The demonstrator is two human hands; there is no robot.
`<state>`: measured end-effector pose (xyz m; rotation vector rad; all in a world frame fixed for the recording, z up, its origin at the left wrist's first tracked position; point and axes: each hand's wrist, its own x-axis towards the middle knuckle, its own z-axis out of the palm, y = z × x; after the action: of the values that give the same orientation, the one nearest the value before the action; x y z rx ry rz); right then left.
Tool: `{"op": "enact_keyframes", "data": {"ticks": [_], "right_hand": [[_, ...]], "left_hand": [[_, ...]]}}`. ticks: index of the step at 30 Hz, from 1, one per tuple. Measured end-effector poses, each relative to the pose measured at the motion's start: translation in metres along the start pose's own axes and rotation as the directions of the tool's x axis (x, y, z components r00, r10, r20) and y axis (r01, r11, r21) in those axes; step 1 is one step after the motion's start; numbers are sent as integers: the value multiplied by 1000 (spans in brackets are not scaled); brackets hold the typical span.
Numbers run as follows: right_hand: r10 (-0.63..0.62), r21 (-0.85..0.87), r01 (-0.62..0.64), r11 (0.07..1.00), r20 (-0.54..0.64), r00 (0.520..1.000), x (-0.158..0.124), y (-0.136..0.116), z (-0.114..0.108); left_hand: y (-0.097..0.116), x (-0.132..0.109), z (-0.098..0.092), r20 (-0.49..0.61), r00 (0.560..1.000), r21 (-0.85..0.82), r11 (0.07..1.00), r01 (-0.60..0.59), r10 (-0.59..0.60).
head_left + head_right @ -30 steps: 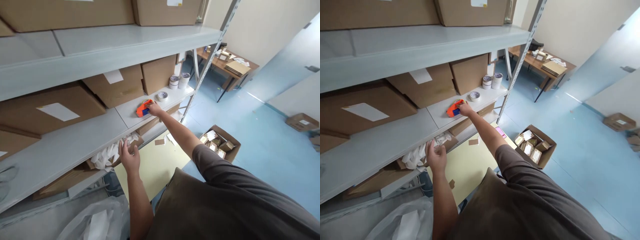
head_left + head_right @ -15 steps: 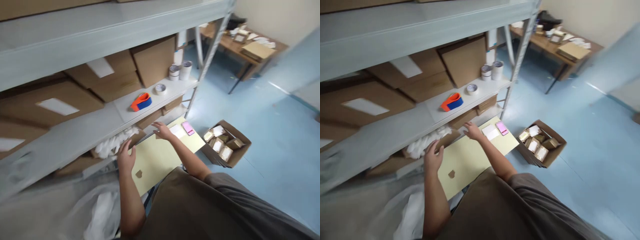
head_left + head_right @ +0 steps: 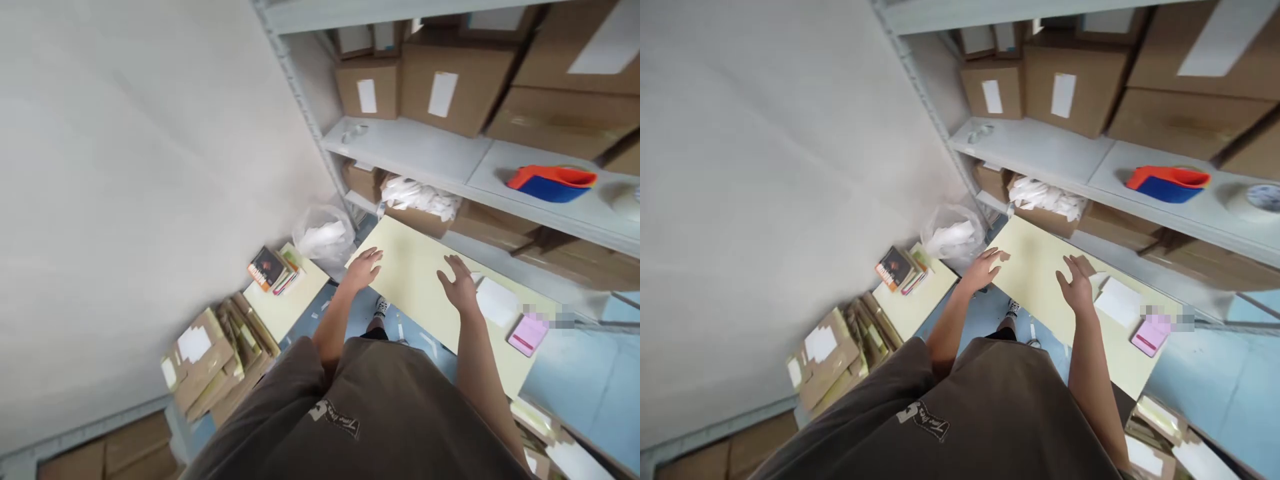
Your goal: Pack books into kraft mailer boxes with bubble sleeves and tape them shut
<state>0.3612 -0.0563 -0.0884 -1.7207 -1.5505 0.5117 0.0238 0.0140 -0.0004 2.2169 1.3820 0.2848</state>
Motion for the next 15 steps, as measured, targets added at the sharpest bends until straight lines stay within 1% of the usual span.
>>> {"op": "enact_keyframes", "data": {"ticks": [3, 6, 8, 11, 13, 15], "right_hand": [[-87, 61, 81, 995, 117, 989, -4, -37, 40], [-203, 75, 190, 979, 248, 947, -9, -86, 87], [-286, 86, 273, 958, 325, 901, -12, -122, 118], [-387, 106, 378, 920, 409, 827, -14, -173, 160], [-440, 121, 434, 893, 442, 781, -15, -203, 187], [-485, 137, 479, 867, 455, 747, -15, -230, 214]], "left_hand": [[-25, -64, 1, -67, 991, -31, 993, 113, -115], [-53, -122, -7, -186, 954, -73, 971, 227, -237], [-74, -156, -13, -264, 910, -106, 948, 301, -319], [-107, -200, -19, -370, 826, -159, 906, 393, -424], [-130, -224, -20, -419, 769, -197, 875, 442, -483], [-154, -245, -23, -437, 728, -234, 848, 475, -528]]}}
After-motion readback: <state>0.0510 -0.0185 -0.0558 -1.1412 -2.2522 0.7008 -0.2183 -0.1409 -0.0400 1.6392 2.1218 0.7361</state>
